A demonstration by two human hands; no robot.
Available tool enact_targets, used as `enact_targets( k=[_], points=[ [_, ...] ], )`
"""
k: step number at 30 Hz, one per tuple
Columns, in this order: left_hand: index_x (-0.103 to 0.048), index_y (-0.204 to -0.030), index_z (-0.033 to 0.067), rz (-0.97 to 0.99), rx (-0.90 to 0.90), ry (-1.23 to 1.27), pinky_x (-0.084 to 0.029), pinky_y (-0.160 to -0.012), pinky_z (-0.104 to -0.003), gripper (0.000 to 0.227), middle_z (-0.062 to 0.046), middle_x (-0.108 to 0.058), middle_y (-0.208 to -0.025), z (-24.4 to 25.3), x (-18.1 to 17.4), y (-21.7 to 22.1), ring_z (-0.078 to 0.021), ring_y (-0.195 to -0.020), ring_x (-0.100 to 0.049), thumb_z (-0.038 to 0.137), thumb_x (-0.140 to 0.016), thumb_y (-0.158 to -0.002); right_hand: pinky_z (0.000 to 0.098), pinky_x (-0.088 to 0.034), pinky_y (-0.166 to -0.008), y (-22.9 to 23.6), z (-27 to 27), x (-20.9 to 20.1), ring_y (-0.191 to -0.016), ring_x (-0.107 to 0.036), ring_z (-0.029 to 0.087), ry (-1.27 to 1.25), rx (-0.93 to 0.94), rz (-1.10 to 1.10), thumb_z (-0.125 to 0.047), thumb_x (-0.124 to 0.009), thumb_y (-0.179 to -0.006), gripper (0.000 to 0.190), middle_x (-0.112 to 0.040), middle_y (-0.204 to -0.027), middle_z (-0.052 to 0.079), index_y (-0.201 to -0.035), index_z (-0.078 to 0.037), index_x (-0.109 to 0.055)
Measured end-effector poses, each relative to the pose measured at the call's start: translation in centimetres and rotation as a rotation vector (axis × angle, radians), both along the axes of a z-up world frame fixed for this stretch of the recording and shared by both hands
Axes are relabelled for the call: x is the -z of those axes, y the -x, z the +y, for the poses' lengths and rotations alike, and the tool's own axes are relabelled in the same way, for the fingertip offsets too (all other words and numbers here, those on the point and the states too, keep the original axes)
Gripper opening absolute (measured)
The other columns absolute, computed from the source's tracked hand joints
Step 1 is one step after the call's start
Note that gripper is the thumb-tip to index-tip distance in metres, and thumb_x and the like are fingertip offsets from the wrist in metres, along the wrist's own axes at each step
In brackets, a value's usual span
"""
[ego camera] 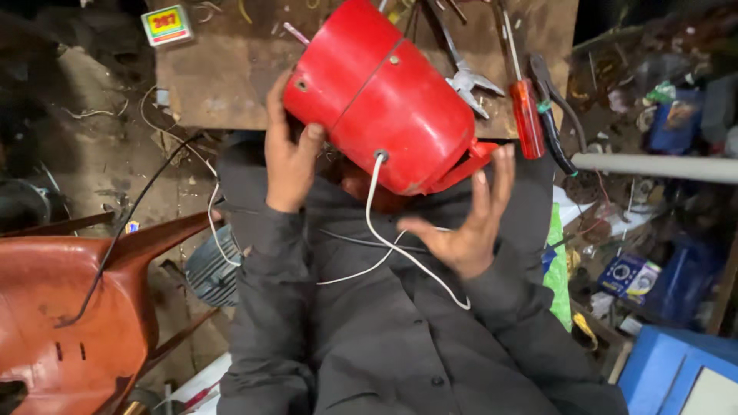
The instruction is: The person disassembles a red cylindrical electrical device, removes a sticker, and uses a screwdriver to loosen screws. They then attach an orange circular component to the device and secure it with screws.
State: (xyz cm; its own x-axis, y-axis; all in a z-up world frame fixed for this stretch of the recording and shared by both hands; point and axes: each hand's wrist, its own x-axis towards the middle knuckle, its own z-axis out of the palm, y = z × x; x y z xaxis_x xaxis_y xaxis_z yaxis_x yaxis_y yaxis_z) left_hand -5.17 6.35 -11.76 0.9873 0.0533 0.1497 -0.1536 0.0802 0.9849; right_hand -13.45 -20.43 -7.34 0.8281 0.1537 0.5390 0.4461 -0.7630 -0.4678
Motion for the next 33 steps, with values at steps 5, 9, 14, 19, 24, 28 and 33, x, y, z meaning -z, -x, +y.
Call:
enact_targets(
  k=[5, 9, 14, 19, 24, 28, 33],
  points=[
    [-0.041, -0.157, 0.0043, -0.069, -0.053, -0.095, -0.043, -0.121, -0.036, 0.070, -0.013, -0.058, -0.148, -0.1, -0.7, -0.5, -0.0216, -0.139, -0.055, 0.046, -0.067, -0.107, 0.0646, -0.025, -0.130, -4.6, 2.1, -0.9, -0.157, -0.025, 0.045, 0.152, -0.044, -0.153, -0.071, -0.087, -0.083, 0.129, -0.019, -0.167, 0.025, -0.168, -0.015, -0.008],
    [-0.056, -0.143, 0.0065, 0.185, -0.145, -0.206, -0.057, -0.077, -0.039, 0.064, -0.013, -0.075, -0.107, -0.4, -6.0, 0.1, -0.0249, -0.085, -0.069, 0.045, -0.068, -0.092, 0.0576, -0.030, -0.129, -4.1, 3.6, -3.3, -0.153, -0.032, 0.045, 0.036, -0.018, -0.030, -0.064, -0.091, -0.080, 0.126, -0.024, -0.164, 0.024, -0.166, -0.012, -0.015],
    [-0.067, -0.128, 0.0135, 0.093, -0.306, -0.922, -0.053, -0.073, -0.048, 0.053, -0.021, -0.075, -0.096, 0.5, -13.3, 1.2, -0.0410, -0.086, -0.070, 0.054, -0.072, -0.094, 0.0495, -0.029, -0.130, -1.4, 4.8, -5.3, -0.156, -0.033, 0.041, -0.329, -0.029, 0.422, -0.046, -0.083, -0.088, 0.111, -0.029, -0.168, 0.026, -0.165, 0.000, -0.018],
    [-0.074, -0.119, 0.0159, -0.067, -0.214, -0.997, -0.047, -0.080, -0.049, 0.046, -0.018, -0.073, -0.093, 1.7, -14.2, -1.6, -0.0382, -0.089, -0.067, 0.053, -0.074, -0.092, 0.0423, -0.034, -0.125, -2.3, 5.2, -4.8, -0.150, -0.041, 0.031, -1.102, -0.183, 0.831, -0.043, -0.068, -0.098, 0.089, -0.042, -0.160, 0.018, -0.162, 0.000, -0.023],
    [-0.075, -0.119, 0.0120, -0.172, -0.230, -0.730, -0.051, -0.093, -0.044, 0.040, -0.013, -0.073, -0.112, 1.3, -10.8, -2.3, -0.0333, -0.106, -0.063, 0.046, -0.074, -0.097, 0.0414, -0.034, -0.126, -1.0, 5.1, -5.0, -0.154, -0.038, 0.031, -1.112, -0.215, 0.741, -0.048, -0.075, -0.095, 0.102, -0.038, -0.164, 0.017, -0.165, -0.003, -0.015],
    [-0.070, -0.125, 0.0104, -0.094, -0.223, -0.644, -0.053, -0.097, -0.041, 0.041, -0.013, -0.075, -0.118, 1.0, -10.2, -2.3, -0.0313, -0.110, -0.068, 0.040, -0.076, -0.097, 0.0448, -0.034, -0.128, 0.3, 5.7, -5.2, -0.153, -0.038, 0.035, -0.595, -0.159, 0.432, -0.042, -0.093, -0.071, 0.126, -0.034, -0.162, 0.020, -0.163, -0.002, -0.016],
    [-0.058, -0.141, 0.0109, -0.076, -0.016, -0.513, -0.056, -0.106, -0.036, 0.066, -0.012, -0.072, -0.133, 1.5, -11.4, -1.7, -0.0261, -0.125, -0.071, 0.032, -0.089, -0.086, 0.0462, -0.032, -0.132, -0.5, 5.8, -5.1, -0.155, -0.037, 0.036, -0.413, -0.139, 0.341, -0.033, -0.100, -0.067, 0.130, -0.032, -0.166, 0.022, -0.164, -0.001, -0.020]
  ],
)
